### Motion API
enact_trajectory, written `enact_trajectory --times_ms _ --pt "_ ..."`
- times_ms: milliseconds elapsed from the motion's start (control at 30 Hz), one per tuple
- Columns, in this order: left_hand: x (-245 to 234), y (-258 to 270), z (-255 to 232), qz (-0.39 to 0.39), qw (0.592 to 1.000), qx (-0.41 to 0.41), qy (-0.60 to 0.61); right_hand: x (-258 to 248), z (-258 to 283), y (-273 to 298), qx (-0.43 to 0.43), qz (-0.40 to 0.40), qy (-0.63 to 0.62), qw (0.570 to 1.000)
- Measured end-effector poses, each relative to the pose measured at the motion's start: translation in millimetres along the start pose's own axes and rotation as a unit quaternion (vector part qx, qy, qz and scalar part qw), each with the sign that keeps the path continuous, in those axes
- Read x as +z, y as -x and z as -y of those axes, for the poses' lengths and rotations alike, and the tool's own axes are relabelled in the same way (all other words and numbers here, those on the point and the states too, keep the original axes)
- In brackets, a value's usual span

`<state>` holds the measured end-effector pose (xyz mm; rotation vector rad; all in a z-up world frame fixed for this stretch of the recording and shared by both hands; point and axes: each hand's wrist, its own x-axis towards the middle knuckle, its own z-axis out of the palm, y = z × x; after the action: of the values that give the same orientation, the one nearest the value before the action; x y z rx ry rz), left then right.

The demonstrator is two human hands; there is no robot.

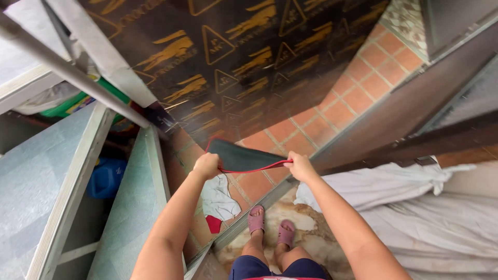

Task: The recorder cleans and organizes a computer desk area by moving peripherals and sweeping the surface.

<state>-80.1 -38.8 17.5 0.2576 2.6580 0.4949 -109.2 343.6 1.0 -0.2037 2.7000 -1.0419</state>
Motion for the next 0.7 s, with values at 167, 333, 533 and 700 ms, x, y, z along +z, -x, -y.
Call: enact_trajectory --times_ms 167,333,533,700 --pt "-53 -24 -3 -0.068 0.994 -0.063 -0.052 -22 30 -12 -0.001 -0.020 -0.040 0.999" --pt "-195 27 -52 -0.288 0.951 -0.048 -0.105 -122 168 -29 -0.146 -0.148 -0.074 0.975" --pt "-36 40 -8 -0.278 0.931 -0.084 -0.222 -16 90 -34 -0.157 -0.049 0.141 0.976" --pt "60 32 13 -0.028 0.996 -0.024 0.078 16 -17 -9 -0.015 -0.022 -0.007 1.000"
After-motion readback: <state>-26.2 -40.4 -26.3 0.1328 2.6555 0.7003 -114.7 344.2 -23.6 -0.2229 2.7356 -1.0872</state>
